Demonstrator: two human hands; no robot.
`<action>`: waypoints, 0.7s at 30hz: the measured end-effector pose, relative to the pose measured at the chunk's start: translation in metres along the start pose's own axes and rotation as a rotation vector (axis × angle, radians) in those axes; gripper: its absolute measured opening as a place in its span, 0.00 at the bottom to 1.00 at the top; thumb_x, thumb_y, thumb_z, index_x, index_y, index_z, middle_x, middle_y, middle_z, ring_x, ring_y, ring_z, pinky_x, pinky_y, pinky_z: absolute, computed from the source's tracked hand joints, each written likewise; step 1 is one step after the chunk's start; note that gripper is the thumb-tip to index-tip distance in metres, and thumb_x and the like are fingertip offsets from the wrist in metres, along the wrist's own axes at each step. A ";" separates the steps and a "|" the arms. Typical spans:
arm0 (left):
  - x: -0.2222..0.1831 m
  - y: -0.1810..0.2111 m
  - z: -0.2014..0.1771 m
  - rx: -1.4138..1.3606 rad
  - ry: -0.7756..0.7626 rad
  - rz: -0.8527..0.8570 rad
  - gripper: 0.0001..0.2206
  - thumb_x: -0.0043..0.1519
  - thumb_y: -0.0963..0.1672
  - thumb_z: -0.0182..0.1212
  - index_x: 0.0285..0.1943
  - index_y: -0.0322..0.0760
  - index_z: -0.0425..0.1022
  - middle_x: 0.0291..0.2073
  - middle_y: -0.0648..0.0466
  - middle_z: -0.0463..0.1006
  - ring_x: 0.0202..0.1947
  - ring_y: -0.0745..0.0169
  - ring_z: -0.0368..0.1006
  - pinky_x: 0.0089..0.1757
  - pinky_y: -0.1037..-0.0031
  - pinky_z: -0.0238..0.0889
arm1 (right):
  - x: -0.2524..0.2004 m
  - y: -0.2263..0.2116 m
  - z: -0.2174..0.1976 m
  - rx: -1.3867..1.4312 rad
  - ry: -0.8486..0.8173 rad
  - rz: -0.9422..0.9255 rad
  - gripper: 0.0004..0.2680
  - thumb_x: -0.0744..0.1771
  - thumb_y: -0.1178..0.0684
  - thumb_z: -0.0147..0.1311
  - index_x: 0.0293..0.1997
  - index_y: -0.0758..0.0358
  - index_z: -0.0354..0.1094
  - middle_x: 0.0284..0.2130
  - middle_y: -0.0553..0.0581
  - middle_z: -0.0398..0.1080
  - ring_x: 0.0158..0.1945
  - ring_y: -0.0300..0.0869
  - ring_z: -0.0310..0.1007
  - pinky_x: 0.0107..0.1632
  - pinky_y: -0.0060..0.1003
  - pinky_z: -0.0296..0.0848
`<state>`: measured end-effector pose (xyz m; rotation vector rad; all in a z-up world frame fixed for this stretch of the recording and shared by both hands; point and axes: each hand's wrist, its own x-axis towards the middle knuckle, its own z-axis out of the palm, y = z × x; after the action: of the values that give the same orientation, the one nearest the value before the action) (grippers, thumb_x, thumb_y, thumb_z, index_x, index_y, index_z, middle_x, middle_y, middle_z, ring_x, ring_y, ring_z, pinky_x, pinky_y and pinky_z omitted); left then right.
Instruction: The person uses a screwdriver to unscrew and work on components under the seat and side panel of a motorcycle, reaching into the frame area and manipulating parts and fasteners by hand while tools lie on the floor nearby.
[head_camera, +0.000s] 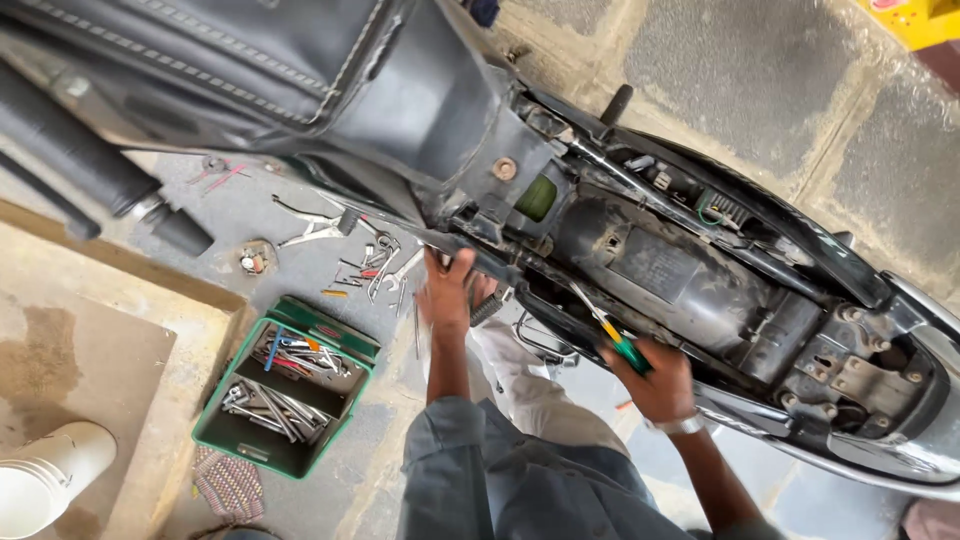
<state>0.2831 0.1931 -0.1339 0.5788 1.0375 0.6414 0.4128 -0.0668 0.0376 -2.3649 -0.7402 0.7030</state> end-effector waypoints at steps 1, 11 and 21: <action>0.010 -0.008 -0.008 -0.006 0.000 0.009 0.37 0.53 0.39 0.72 0.72 0.39 0.55 0.57 0.51 0.69 0.54 0.62 0.69 0.54 0.66 0.64 | -0.017 0.002 -0.004 -0.001 0.001 -0.011 0.10 0.63 0.51 0.68 0.26 0.65 0.70 0.13 0.56 0.63 0.17 0.37 0.54 0.22 0.36 0.60; 0.074 -0.046 -0.051 -0.107 -0.223 0.063 0.36 0.55 0.39 0.72 0.72 0.36 0.58 0.58 0.54 0.70 0.58 0.62 0.67 0.61 0.68 0.58 | -0.188 0.056 0.053 0.185 0.149 0.551 0.09 0.64 0.55 0.64 0.46 0.64 0.79 0.33 0.56 0.83 0.30 0.35 0.70 0.35 0.33 0.70; 0.100 -0.080 -0.121 -0.062 -0.424 0.040 0.13 0.66 0.41 0.72 0.49 0.42 0.67 0.41 0.66 0.68 0.46 0.74 0.64 0.53 0.76 0.59 | -0.221 0.077 0.234 0.329 -0.023 0.328 0.06 0.63 0.57 0.62 0.41 0.64 0.79 0.30 0.52 0.83 0.33 0.31 0.77 0.38 0.30 0.77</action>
<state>0.2256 0.2271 -0.2970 0.6489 0.6084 0.5524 0.1381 -0.1785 -0.1089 -2.1927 -0.2196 0.9119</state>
